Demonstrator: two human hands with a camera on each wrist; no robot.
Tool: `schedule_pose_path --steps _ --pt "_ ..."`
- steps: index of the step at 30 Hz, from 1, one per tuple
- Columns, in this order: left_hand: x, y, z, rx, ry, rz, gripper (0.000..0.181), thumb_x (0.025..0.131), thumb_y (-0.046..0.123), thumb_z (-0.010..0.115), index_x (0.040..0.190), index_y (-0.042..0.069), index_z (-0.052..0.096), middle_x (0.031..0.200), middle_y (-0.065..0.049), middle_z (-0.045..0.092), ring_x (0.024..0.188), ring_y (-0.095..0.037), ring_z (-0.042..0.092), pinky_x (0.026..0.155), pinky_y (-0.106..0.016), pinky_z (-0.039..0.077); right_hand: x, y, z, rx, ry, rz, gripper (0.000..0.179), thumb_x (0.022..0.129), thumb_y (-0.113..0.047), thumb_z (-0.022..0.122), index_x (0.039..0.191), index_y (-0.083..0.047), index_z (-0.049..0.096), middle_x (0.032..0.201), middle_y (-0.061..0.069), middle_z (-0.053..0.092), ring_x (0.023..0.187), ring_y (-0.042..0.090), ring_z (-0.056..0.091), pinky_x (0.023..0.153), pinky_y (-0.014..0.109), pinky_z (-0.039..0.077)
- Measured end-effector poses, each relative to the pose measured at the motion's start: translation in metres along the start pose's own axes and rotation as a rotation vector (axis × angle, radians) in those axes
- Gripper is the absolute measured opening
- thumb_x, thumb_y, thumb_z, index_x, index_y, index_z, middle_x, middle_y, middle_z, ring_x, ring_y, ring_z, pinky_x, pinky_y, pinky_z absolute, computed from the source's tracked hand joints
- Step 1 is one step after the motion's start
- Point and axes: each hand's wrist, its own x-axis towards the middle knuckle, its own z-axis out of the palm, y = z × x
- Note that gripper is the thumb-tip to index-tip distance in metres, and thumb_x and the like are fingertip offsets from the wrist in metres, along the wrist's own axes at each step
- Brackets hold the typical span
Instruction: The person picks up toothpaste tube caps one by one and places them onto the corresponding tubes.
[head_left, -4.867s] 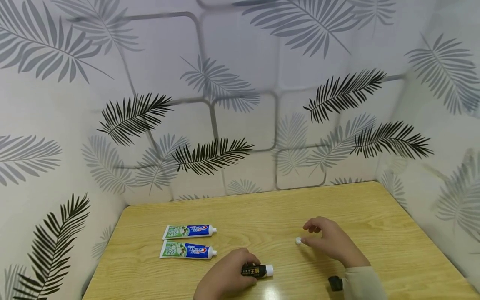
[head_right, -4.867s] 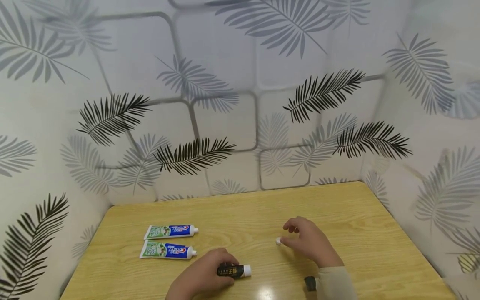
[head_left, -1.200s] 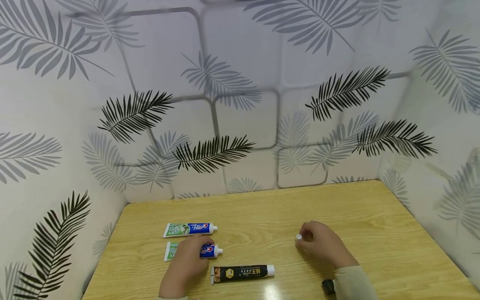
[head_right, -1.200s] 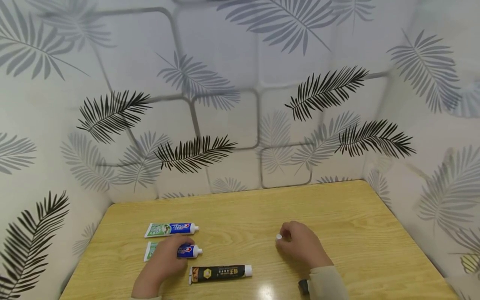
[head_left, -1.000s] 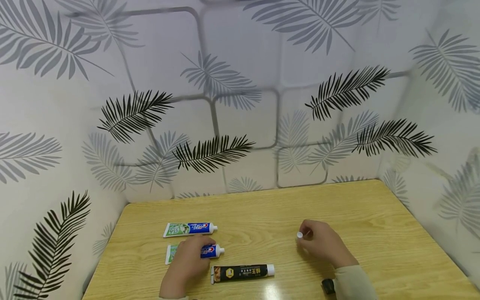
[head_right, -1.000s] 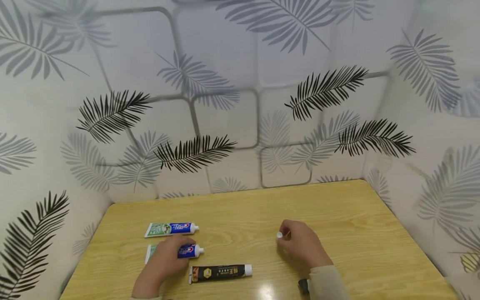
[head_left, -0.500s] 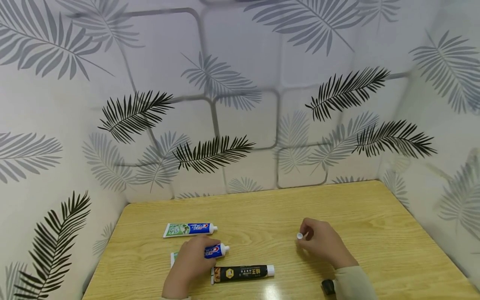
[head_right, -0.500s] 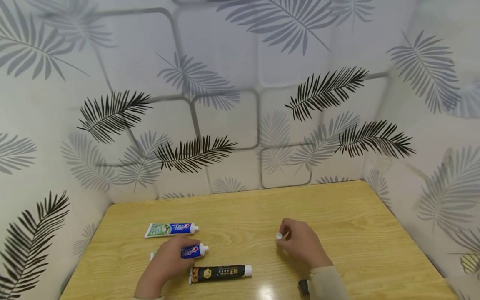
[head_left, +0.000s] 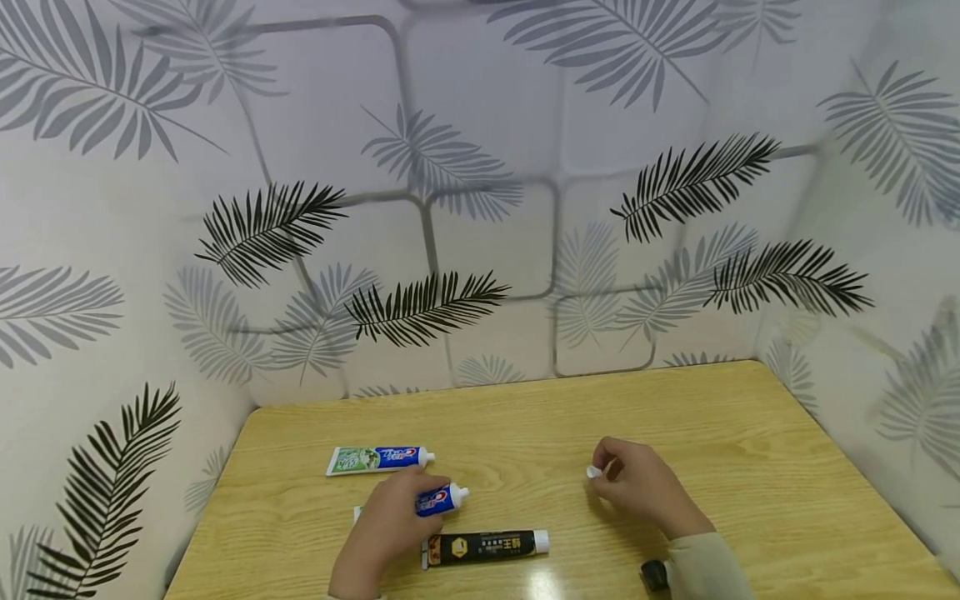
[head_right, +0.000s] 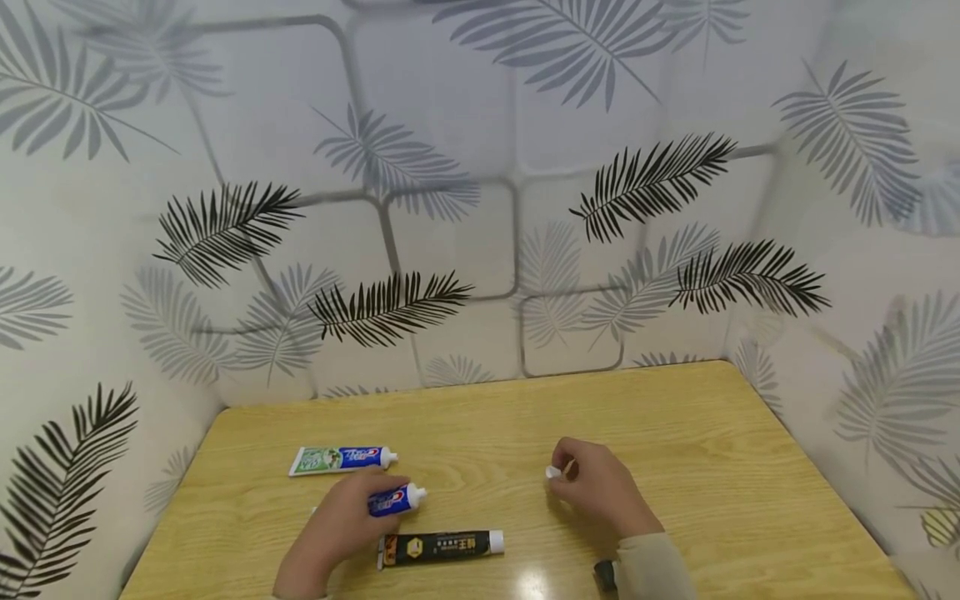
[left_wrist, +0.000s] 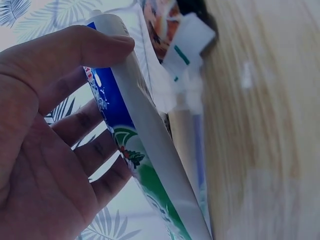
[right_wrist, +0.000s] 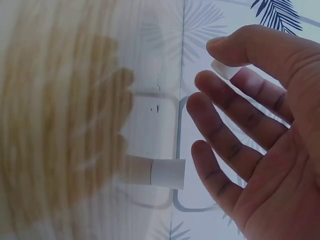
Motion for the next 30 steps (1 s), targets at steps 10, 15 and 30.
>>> schedule_pose_path --steps 10,15,30 --pt "0.0 0.006 0.004 -0.011 0.0 0.071 0.049 0.081 0.011 0.087 0.129 0.014 0.078 0.121 -0.005 0.075 0.115 -0.032 0.07 0.101 -0.057 0.056 0.0 -0.007 0.004 0.114 -0.014 -0.06 0.018 0.09 -0.011 0.082 0.094 -0.02 0.067 0.095 -0.004 0.07 0.084 0.011 0.067 0.063 0.025 0.054" --pt "0.002 0.012 0.006 -0.018 0.01 0.097 0.048 0.083 0.014 0.087 0.13 0.013 0.078 0.117 -0.004 0.077 0.11 -0.027 0.07 0.095 -0.051 0.059 0.001 -0.013 0.007 0.148 -0.039 -0.113 0.016 0.091 -0.012 0.082 0.098 -0.018 0.069 0.097 -0.002 0.07 0.085 0.009 0.067 0.067 0.025 0.056" --pt "0.004 0.029 0.013 -0.02 0.066 0.221 0.046 0.086 0.014 0.086 0.131 0.011 0.077 0.11 0.0 0.078 0.102 -0.017 0.071 0.094 -0.043 0.059 -0.002 -0.038 0.031 0.163 -0.096 -0.263 0.012 0.096 -0.013 0.08 0.102 -0.018 0.071 0.101 -0.005 0.071 0.086 0.004 0.065 0.075 0.027 0.058"
